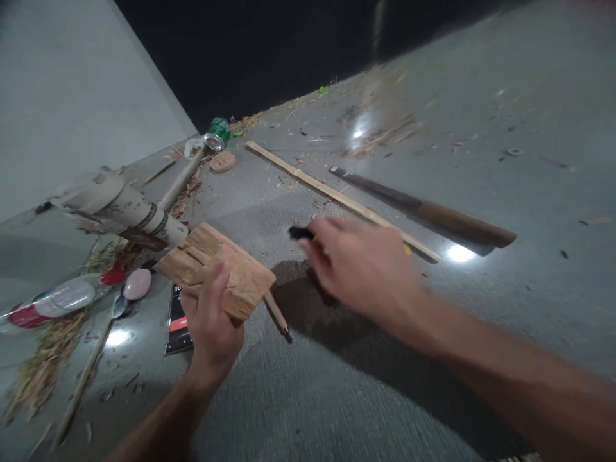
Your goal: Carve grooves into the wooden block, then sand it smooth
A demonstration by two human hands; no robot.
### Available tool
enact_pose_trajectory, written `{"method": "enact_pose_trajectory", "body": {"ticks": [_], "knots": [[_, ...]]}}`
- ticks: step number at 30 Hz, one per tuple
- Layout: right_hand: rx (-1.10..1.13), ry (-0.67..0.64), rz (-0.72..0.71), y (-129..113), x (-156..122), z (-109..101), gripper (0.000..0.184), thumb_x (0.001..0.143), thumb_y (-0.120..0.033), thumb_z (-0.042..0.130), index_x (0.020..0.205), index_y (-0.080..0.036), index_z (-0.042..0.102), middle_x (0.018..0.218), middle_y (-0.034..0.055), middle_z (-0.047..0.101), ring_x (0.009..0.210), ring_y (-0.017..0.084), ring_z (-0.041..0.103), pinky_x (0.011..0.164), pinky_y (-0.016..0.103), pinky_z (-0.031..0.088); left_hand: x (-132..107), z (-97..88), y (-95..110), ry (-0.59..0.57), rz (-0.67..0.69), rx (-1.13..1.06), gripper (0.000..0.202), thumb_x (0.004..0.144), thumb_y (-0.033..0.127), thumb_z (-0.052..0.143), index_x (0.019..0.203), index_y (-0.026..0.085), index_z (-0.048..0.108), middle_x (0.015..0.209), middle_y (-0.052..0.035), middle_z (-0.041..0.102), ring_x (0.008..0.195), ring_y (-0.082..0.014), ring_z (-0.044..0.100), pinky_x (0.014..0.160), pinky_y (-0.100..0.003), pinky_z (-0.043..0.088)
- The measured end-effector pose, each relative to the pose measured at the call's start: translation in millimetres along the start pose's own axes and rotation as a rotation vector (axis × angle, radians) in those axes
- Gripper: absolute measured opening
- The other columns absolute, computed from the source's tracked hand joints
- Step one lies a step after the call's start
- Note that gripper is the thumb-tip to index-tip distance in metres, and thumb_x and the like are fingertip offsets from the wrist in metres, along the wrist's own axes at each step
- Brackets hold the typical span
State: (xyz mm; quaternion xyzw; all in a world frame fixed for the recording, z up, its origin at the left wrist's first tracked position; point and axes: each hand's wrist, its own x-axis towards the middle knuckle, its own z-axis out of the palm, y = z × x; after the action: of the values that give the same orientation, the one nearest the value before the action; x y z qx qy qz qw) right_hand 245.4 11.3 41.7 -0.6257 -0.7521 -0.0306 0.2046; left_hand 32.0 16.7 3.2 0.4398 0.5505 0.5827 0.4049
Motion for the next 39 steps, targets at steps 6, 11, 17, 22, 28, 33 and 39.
{"method": "enact_pose_trajectory", "body": {"ticks": [6,11,17,22,28,33,39], "knots": [[0.136,-0.043,-0.118,7.2,2.7,-4.4,0.034,0.107,-0.04,0.043,0.101,-0.018,0.068,0.083,0.0057,0.07,0.065,0.018,0.058,0.059,0.032,0.026,1.3,2.5,0.5,-0.013,0.038,-0.011,0.027,0.093,0.046,0.071,0.105,0.022,0.075,0.106,-0.0067,0.075,0.106,-0.0252,0.071,0.096,-0.04,0.057],[0.251,-0.236,-0.286,-12.4,-5.1,-3.1,0.031,0.105,-0.036,0.043,0.097,-0.018,0.067,0.083,0.0032,0.069,0.065,0.016,0.058,0.06,0.034,0.024,4.5,2.0,-1.7,0.003,0.01,0.011,0.024,0.092,0.044,0.073,0.095,0.02,0.077,0.103,-0.0089,0.076,0.103,-0.0266,0.072,0.095,-0.042,0.057],[0.251,-0.312,-0.297,-15.4,-4.5,-1.8,0.03,0.104,-0.035,0.042,0.092,-0.019,0.064,0.083,0.0034,0.069,0.067,0.017,0.059,0.061,0.034,0.023,1.8,1.5,-2.8,0.014,-0.001,0.011,0.027,0.093,0.047,0.072,0.101,0.022,0.076,0.106,-0.0068,0.076,0.107,-0.0248,0.072,0.097,-0.04,0.056],[0.165,-0.267,-0.223,-11.5,-4.4,0.1,0.03,0.105,-0.035,0.042,0.098,-0.02,0.066,0.087,0.0039,0.072,0.065,0.018,0.058,0.06,0.034,0.021,4.6,3.1,-0.5,-0.061,0.031,-0.021,0.027,0.092,0.046,0.073,0.105,0.022,0.075,0.102,-0.0058,0.076,0.102,-0.0226,0.072,0.093,-0.037,0.059],[-0.038,0.095,0.161,28.9,14.3,-6.8,0.034,0.103,-0.044,0.046,0.083,-0.021,0.062,0.062,0.0021,0.054,0.053,0.017,0.044,0.057,0.033,0.021,-8.8,2.8,1.6,-0.25,-0.013,-0.005,0.027,0.093,0.046,0.072,0.085,0.021,0.077,0.078,-0.004,0.073,0.073,-0.0188,0.069,0.063,-0.028,0.059],[0.198,-0.06,-0.073,12.7,6.3,-1.0,0.035,0.107,-0.042,0.042,0.099,-0.019,0.067,0.078,0.0054,0.067,0.066,0.019,0.059,0.061,0.032,0.029,0.9,2.1,-11.5,0.058,0.003,-0.038,0.024,0.091,0.046,0.076,0.101,0.024,0.075,0.107,-0.0059,0.073,0.106,-0.022,0.071,0.091,-0.035,0.059],[0.279,-0.283,-0.195,-18.0,-9.6,3.3,0.036,0.107,-0.04,0.038,0.099,-0.019,0.066,0.084,0.0051,0.069,0.07,0.02,0.06,0.063,0.035,0.026,7.0,4.0,-16.2,0.162,0.012,-0.132,0.028,0.091,0.049,0.076,0.102,0.025,0.069,0.118,-0.0049,0.069,0.122,-0.0263,0.067,0.102,-0.042,0.056]]}}
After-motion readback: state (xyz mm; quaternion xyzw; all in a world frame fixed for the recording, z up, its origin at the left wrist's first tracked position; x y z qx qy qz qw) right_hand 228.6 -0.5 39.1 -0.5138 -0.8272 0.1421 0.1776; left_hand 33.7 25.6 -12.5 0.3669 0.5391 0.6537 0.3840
